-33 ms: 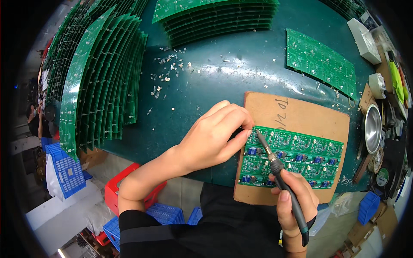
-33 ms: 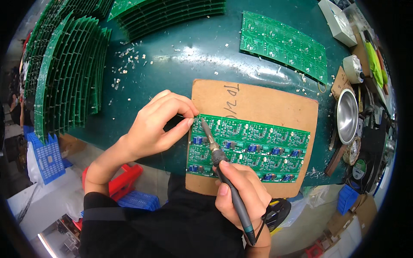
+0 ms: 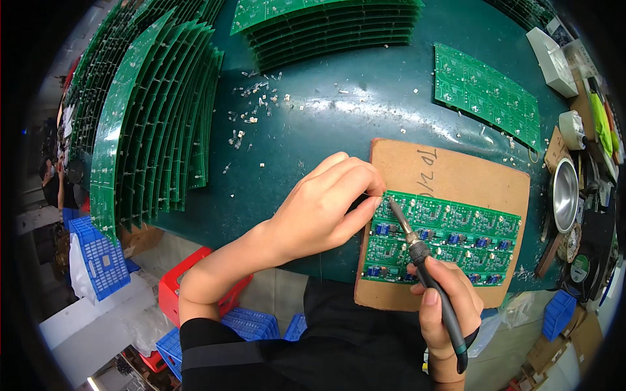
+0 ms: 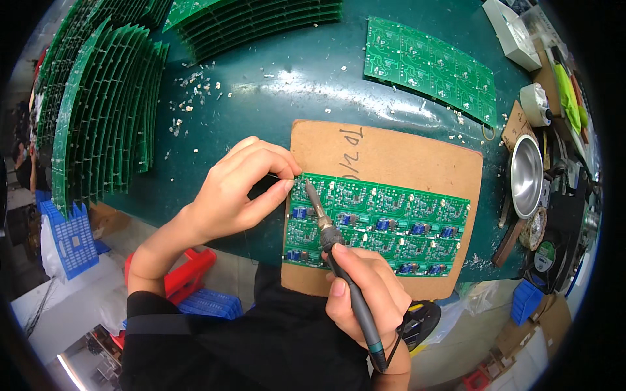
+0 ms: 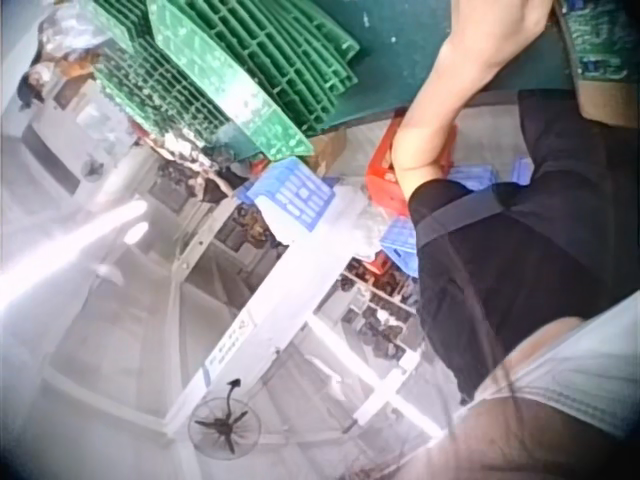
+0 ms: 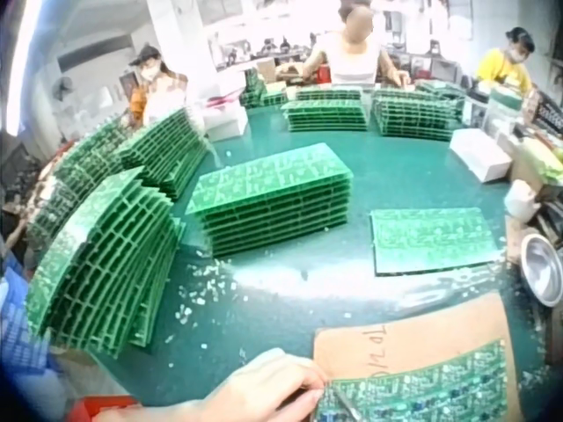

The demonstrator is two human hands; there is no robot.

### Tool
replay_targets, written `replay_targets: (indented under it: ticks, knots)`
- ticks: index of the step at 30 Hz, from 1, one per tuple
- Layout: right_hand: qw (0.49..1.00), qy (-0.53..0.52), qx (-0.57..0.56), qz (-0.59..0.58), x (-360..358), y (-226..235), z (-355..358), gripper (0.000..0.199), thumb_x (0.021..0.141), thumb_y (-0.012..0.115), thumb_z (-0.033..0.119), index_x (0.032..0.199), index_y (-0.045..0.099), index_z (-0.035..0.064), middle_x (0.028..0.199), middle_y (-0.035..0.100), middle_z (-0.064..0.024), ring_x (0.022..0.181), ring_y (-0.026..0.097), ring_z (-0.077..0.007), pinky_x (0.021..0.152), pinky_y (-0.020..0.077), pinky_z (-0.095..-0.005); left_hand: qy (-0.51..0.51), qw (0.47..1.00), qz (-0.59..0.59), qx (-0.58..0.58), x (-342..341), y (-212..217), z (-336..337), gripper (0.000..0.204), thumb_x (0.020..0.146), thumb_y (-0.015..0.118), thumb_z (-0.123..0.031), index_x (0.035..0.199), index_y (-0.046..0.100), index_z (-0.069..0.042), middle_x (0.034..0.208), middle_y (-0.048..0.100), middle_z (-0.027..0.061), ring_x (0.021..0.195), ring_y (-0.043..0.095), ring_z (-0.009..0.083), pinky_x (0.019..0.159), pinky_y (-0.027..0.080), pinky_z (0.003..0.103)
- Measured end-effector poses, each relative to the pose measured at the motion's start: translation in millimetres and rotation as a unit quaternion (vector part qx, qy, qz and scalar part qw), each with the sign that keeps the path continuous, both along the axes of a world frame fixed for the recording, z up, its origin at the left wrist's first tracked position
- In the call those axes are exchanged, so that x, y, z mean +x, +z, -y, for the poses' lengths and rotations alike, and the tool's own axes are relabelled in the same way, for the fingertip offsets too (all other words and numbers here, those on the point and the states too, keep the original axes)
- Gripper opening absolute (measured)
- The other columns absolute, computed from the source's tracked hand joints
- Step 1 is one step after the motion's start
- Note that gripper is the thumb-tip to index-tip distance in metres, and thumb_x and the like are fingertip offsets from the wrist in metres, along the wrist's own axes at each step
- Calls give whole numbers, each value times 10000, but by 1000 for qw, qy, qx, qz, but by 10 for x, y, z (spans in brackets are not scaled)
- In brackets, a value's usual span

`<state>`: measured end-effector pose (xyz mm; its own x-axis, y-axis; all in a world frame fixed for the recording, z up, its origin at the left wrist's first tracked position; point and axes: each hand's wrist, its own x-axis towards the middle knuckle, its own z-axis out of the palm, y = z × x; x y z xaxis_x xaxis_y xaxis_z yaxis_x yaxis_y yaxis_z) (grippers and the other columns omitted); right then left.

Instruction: The person solders electronic components onto circuit boards using a soldering iron and stacks the circuit boards on the workstation.

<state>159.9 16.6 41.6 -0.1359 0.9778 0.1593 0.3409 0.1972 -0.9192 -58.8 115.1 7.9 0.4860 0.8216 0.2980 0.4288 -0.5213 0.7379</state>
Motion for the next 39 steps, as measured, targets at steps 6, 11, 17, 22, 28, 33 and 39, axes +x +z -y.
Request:
replay_targets:
  ticks: [6, 11, 17, 22, 28, 33, 39]
  knots:
    - [1000, 10, 7, 15, -24, 8, -3, 307, 823, 608, -3, 1116, 605, -94, 796, 655, -166, 779, 674, -296, 708, 556, -358, -12, 1000, 9, 3, -6, -15, -26, 145, 769, 680, 31, 862, 584, -26, 901, 659, 100, 822, 631, 251, 759, 454, 345]
    - [1000, 11, 5, 20, -10, 22, -1, 313, 816, 613, -9, 1116, 605, -96, 794, 649, -163, 776, 673, -301, 713, 555, -357, -9, 1000, -19, 3, 12, 39, -16, 140, 768, 675, 32, 859, 586, -24, 896, 657, 101, 823, 631, 253, 760, 455, 347]
    - [996, -77, 48, 12, 197, 60, 120, 276, 891, 566, 101, 1107, 597, -67, 838, 641, -191, 702, 641, -239, 618, 531, -316, 4, 1000, -11, -1, 32, 111, 8, 135, 762, 661, 29, 851, 574, -24, 885, 646, 105, 839, 627, 262, 765, 477, 356]
    - [995, -90, 22, 21, 324, 83, 147, 273, 890, 559, 93, 1127, 602, -38, 929, 647, -210, 670, 639, -209, 613, 531, -287, 30, 997, 47, -58, 224, 207, 40, 149, 775, 652, 31, 880, 561, -20, 883, 624, 108, 846, 624, 275, 766, 501, 355]
    - [997, -78, -14, 8, 305, 34, 116, 285, 886, 580, 88, 1137, 607, -43, 932, 651, -198, 687, 647, -191, 636, 538, -281, -11, 999, -35, 25, 411, 66, -3, 166, 774, 661, 27, 899, 561, -20, 859, 604, 104, 813, 617, 282, 756, 503, 371]
    - [999, -45, -15, 21, 320, 55, 75, 295, 862, 600, 54, 1139, 610, -47, 870, 645, -178, 751, 655, -227, 683, 542, -311, -17, 998, -54, 34, 441, 62, -26, 172, 768, 673, 13, 897, 565, -23, 859, 602, 100, 797, 614, 286, 745, 502, 372]
    - [999, -49, 11, 18, 365, 10, 97, 283, 867, 604, 84, 1116, 612, -50, 803, 639, -175, 736, 645, -243, 659, 537, -331, -23, 997, -62, 31, 464, 143, -28, 151, 776, 667, 17, 885, 574, -28, 878, 594, 99, 782, 599, 278, 727, 498, 358]
